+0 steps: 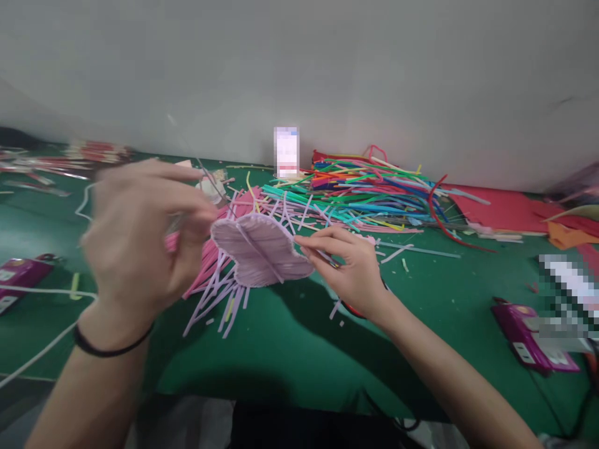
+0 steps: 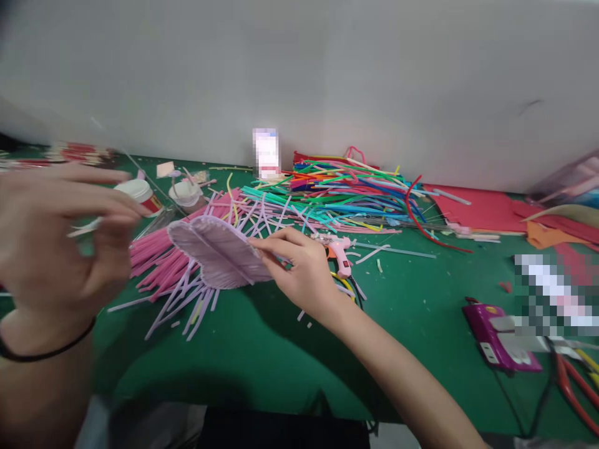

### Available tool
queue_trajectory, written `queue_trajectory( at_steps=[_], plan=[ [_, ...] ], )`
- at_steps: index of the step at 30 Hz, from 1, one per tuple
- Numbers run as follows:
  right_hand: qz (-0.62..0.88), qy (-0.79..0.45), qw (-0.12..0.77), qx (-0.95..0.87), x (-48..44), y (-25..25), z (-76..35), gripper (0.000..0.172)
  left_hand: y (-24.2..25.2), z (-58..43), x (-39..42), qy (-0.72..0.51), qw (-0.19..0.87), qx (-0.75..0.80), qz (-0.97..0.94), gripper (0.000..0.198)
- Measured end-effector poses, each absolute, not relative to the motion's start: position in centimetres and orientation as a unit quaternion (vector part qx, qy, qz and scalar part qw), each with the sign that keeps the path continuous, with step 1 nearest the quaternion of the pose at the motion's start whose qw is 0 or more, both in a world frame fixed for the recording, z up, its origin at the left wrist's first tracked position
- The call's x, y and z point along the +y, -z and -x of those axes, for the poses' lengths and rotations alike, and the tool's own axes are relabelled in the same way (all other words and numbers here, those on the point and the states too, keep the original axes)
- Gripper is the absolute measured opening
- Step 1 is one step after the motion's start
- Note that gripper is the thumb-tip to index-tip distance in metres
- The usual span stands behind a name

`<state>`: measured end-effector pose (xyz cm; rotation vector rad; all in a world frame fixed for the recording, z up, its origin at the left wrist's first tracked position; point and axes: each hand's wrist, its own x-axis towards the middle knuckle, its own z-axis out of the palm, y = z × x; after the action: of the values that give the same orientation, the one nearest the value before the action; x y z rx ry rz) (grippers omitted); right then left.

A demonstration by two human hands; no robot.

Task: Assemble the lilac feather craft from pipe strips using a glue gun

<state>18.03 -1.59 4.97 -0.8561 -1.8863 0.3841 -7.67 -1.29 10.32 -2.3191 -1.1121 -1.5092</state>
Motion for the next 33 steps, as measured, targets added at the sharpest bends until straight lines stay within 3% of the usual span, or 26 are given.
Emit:
queue_trajectory(
  at_steps=[3, 7, 12, 20, 28, 33],
  plan=[
    [0.350, -0.154, 0.481, -0.788, -1.7, -5.2, -18.0, 0.025, -12.0, 7.1, -0.9, 0.376, 0.125, -0.266, 0.879, 0.004],
    [0.342, -0.153, 0.468, -0.800, -1.7, -5.4, -18.0, 0.026, -13.1, 6.6, 0.4, 0.248, 0.003, -0.308, 0.918, 0.037],
    [0.329, -0.150, 0.474, -0.803, -1.6, -5.7, -17.8, 0.027, -13.1, 6.7, 1.1, 0.251, -0.084, -0.355, 0.896, 0.017],
    [0.319, -0.170, 0.470, -0.805, -1.8, -6.2, -17.4, 0.032, -13.5, 6.7, 1.1, 0.241, -0.050, -0.365, 0.898, 0.026],
    [0.300, -0.184, 0.470, -0.809, -1.7, -6.5, -17.2, 0.035, -14.0, 6.0, 1.1, 0.262, -0.207, -0.394, 0.856, 0.011],
    [0.296, -0.181, 0.467, -0.813, -1.7, -6.6, -17.1, 0.033, -13.8, 6.3, 1.0, 0.257, -0.131, -0.389, 0.875, 0.015]
  ],
)
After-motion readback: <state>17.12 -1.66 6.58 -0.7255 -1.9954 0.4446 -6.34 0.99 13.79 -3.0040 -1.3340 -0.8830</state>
